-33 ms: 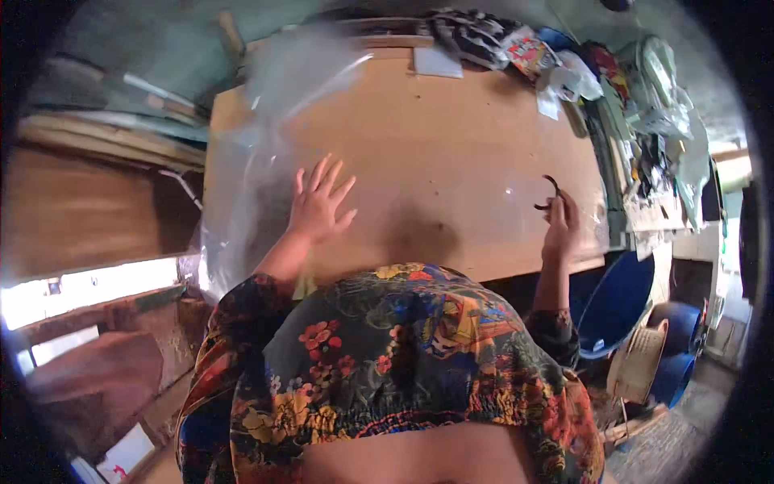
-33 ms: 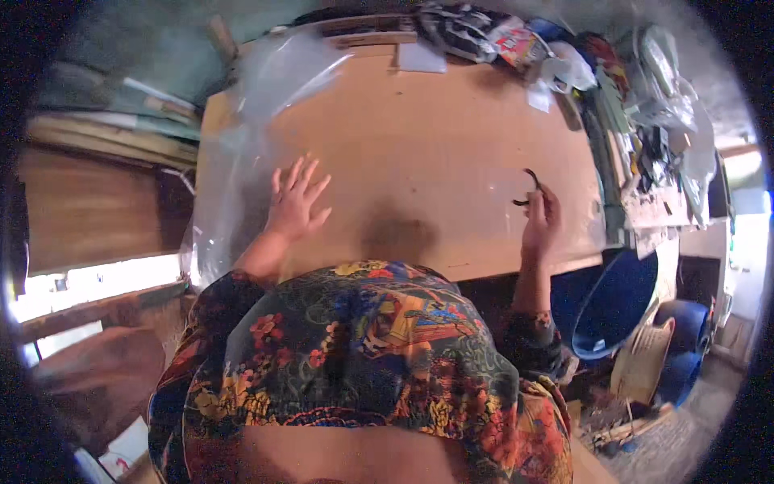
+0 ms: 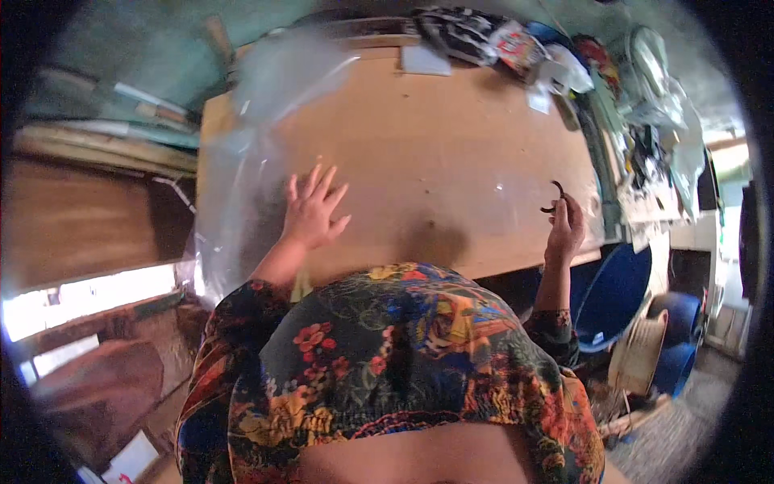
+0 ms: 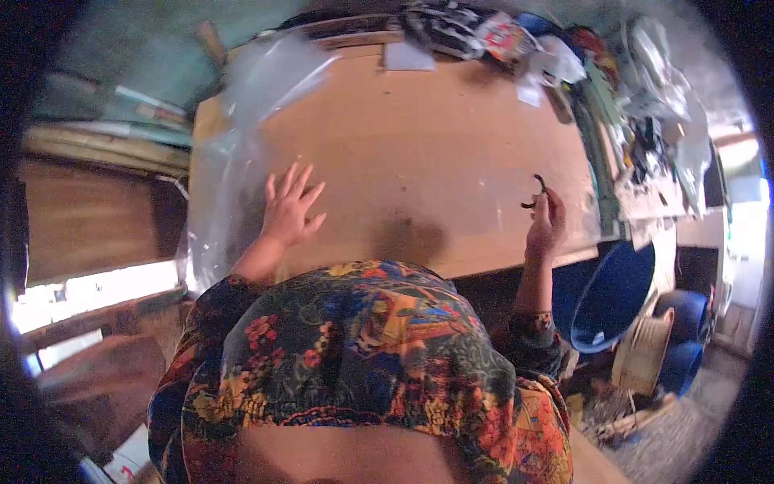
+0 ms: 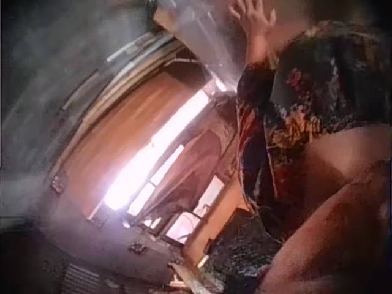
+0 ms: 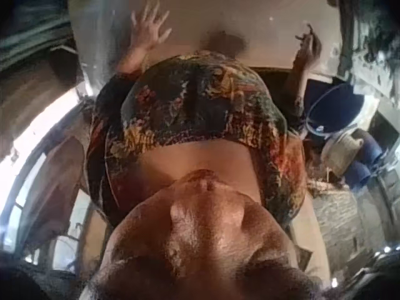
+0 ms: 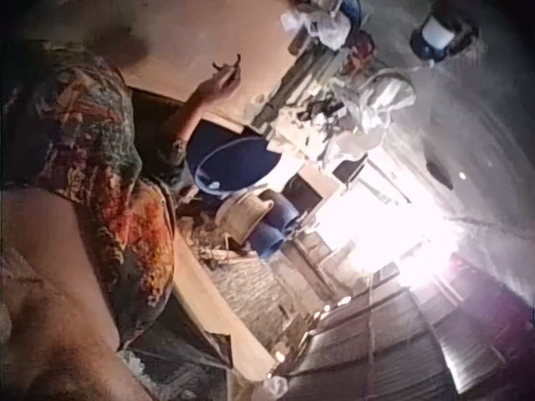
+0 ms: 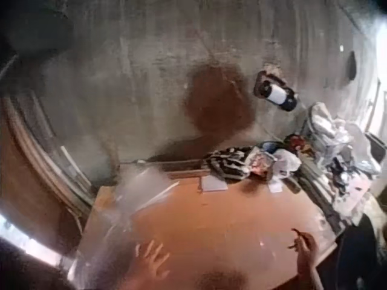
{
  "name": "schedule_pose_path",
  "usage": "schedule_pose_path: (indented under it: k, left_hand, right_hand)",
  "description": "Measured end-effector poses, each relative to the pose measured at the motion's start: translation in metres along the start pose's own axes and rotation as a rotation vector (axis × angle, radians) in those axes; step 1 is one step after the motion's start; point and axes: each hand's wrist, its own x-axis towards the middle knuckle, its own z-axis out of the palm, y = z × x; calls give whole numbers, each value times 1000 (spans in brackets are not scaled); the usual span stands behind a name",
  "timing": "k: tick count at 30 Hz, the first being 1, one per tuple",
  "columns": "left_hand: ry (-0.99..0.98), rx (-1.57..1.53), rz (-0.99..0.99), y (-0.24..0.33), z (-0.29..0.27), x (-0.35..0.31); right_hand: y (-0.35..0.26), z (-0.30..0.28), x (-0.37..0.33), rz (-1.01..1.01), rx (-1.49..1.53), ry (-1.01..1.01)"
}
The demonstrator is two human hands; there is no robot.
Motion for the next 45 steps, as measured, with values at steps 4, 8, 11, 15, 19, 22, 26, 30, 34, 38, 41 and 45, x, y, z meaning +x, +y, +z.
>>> schedule_pose_path:
  k: [4,8,11,15,19,22,26,30,34,38,41,45]
  left_hand:
    - [-86,54,-42,6,12,-3]
    - [-19,22,-54,23,14,-9]
    - [-112,-47,32,58,18,-1]
    - [-141,-171,57,80,37,5]
    - [-32,-219,25,74,56,11]
    - [91,-147,54,81,59,20]
    - [150,-201,-109,80,77,27]
    - [328,-29,-203,81,71,35]
    - [240,17,-267,74,64,57]
    - [400,-158,-103,122,-10,80]
    - [230,-312,-224,126,-41,44]
    - [1,-500,-375,123,-89,-13]
  right_hand:
    - [62,-101,36,-210,-279,234]
    - [73,-134,58,-452,-862,291]
    - [104,-154,83,-479,-1007,212]
    - [119,-156,117,-422,-1071,81]
    - [147,-163,159,-467,-1169,-91]
    - [163,-175,169,-531,-1067,-129]
    - [175,-178,175,-548,-860,-27]
    - [88,-94,125,-539,-889,-190]
    - [19,5,33,-837,-617,-773]
    - [0,73,16,-1013,-780,-872]
    - [-13,104,31,-878,-1033,-1400]
    - [-62,93,-3,-1000,-678,-1340]
